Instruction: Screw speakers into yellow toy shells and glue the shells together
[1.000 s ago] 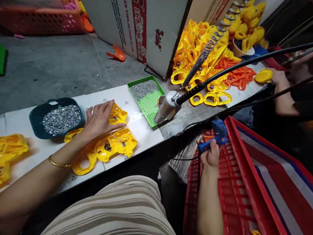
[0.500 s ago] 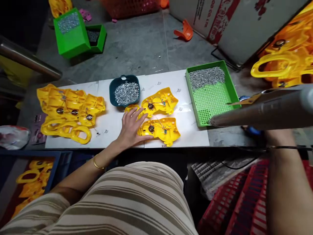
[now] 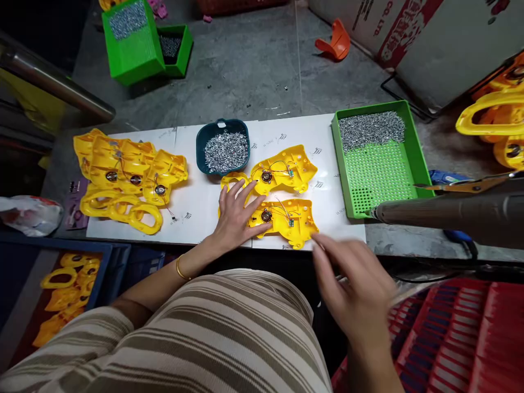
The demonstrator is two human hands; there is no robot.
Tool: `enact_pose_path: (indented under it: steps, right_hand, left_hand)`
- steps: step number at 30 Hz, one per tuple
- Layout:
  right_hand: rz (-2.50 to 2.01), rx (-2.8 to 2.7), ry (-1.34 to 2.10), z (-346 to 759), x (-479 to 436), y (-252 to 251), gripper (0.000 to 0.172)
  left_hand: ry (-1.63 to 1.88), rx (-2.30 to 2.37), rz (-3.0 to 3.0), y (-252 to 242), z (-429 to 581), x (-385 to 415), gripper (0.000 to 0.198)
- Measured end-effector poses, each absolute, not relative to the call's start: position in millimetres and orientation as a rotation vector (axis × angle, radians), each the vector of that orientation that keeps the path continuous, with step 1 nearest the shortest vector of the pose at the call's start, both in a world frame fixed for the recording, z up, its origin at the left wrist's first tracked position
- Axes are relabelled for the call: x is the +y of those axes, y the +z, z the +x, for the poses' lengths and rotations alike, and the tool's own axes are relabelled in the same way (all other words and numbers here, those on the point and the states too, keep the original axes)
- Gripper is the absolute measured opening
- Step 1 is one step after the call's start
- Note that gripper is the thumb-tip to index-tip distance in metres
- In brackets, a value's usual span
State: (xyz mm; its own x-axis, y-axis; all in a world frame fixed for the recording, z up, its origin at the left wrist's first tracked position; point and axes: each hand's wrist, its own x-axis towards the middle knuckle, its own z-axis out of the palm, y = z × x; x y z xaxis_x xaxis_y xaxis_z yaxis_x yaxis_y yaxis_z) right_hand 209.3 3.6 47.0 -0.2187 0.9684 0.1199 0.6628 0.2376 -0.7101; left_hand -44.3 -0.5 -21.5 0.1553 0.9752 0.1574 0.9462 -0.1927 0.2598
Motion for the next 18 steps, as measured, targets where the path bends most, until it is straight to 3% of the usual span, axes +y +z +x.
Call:
enact_pose_path:
  steps: [4,7,11,15,18]
  right_hand:
    - [-1.419,-2.398,0.282,140,54,40,0.032]
    - [-1.424,-2.634,0.198,110,83,29,0.036]
    - [-1.418,-2.614,0.36,120,83,30,0.028]
    - [-1.462,-2.145,0.82,168,60,35,0.024]
    - [-1.542,-1.845,0.968,196,39,24,0.026]
  left_hand:
    - [0.437,1.94,2.341,-20,-41,-2,0.054]
    - [0.439,1.962,2.334,-20,-38,-3,0.051]
    - [0.422,1.971,2.31,-18,-39,-3,0.051]
    - [0.42,1.94,2.276,-15,-43,-5,0.053]
    - [0.497,1.893,2.245,-9,-37,-5,0.048]
